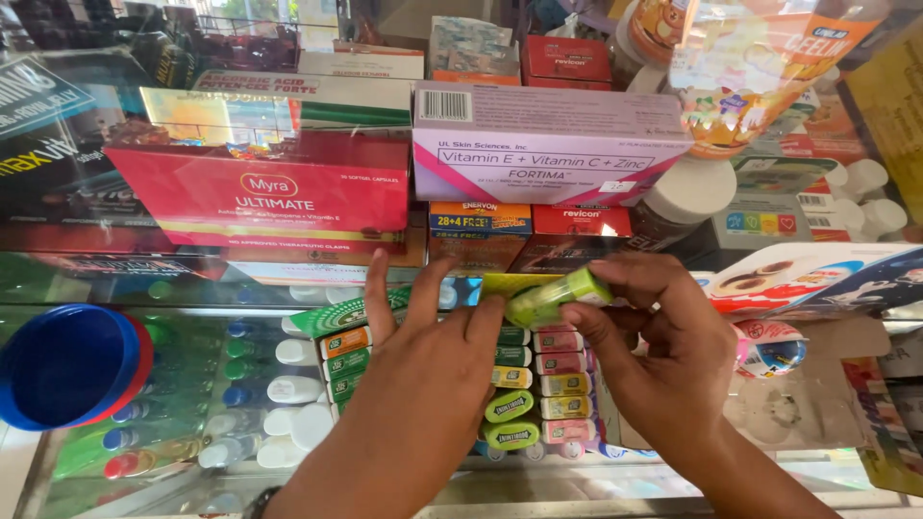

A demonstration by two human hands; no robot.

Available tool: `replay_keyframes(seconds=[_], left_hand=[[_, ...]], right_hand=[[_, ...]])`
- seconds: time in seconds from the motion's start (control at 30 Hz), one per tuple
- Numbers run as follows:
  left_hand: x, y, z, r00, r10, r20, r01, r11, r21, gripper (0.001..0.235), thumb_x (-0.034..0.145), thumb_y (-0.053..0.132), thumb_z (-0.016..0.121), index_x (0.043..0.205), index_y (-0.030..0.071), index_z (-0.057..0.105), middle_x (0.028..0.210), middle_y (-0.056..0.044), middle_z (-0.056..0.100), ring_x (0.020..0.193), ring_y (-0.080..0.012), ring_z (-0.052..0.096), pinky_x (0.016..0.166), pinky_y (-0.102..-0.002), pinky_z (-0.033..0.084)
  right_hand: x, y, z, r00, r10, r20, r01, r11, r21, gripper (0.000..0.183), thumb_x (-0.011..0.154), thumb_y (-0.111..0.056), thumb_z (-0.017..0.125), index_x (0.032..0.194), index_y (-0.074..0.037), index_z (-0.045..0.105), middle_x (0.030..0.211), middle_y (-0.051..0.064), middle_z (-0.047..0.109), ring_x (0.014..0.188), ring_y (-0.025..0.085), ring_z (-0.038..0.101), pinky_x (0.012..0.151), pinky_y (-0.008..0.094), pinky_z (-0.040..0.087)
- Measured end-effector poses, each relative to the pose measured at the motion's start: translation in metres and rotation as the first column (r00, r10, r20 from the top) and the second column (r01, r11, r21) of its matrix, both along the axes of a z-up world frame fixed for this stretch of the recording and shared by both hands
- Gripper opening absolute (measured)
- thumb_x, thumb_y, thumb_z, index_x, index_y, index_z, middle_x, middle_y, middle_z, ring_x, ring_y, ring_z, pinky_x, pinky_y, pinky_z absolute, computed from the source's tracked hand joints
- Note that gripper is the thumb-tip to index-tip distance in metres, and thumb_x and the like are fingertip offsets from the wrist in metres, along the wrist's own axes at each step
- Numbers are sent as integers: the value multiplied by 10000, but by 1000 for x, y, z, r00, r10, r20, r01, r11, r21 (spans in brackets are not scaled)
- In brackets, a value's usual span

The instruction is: The person sorts small wrapped candies from a cardboard box into a clear plastic jar. They then move to a glass display counter to arrange small green and pink tubes on a rack. Finally, they return to the box to continue sorting candies into the jar.

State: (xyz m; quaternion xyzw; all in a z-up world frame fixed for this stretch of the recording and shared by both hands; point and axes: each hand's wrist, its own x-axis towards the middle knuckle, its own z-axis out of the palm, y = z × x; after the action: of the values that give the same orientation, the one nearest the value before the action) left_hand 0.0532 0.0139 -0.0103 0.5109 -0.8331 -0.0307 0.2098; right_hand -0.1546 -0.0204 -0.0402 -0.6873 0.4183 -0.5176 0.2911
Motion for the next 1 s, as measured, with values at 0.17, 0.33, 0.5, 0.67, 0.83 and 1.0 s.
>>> replay_keyframes(seconds=[0.17,0.33,0.5,0.67,0.83,1.0], left_hand=[[0,5,-5,995,46,88,-47,999,5,359,686,15,638,1042,-29,656,1023,-152,697,1390,-463,409,1094,-801,73],[-2,12,-14,999,14,51,-10,997,-74,201,698,26,629,873,-21,716,1088,-132,710,1411,-454,389,1100,-822,70],[-11,21,-18,988,81,134,-66,991,-116,228,715,67,635,897,-38,725,1119,-164,695,1423,-437,387,1090,-823,116],[-9,23,-21,991,96,97,-74,976,-204,354,761,91,614,1081,-34,701,1176,-180,673,1421,-445,398,1121,-781,141],[-5,12,-7,984,53,170,-22,984,-176,381,778,97,618,1131,-32,680,1105,-176,662,1394,-459,414,1155,-734,167],[-9,-1,21,933,-28,358,47,998,-43,321,722,95,646,1024,-10,675,1020,-165,650,1337,-471,451,1155,-741,161]], right_hand=[[9,-4,-7,1000,-1,2,1,1000,23,348,904,67,733,1218,35,589,1263,119,615,1063,137,700,845,263,650],[16,-9,-5,998,57,41,-58,998,26,328,912,50,741,1208,16,603,1266,130,636,1083,149,712,889,272,660],[24,-8,5,925,-116,-362,-15,940,-340,322,839,-49,853,1109,-31,679,1138,147,698,978,205,732,791,285,628],[0,2,20,946,-69,-317,-22,961,-275,351,841,-53,841,1129,-13,645,1094,129,680,911,161,684,758,281,583],[-58,36,42,907,-142,-396,100,987,-124,392,768,-28,812,1130,-1,663,1048,138,676,893,188,683,777,311,570],[-123,57,16,673,-188,-715,139,982,-127,446,638,-172,887,1054,-106,740,1020,72,750,945,200,761,849,343,609]])
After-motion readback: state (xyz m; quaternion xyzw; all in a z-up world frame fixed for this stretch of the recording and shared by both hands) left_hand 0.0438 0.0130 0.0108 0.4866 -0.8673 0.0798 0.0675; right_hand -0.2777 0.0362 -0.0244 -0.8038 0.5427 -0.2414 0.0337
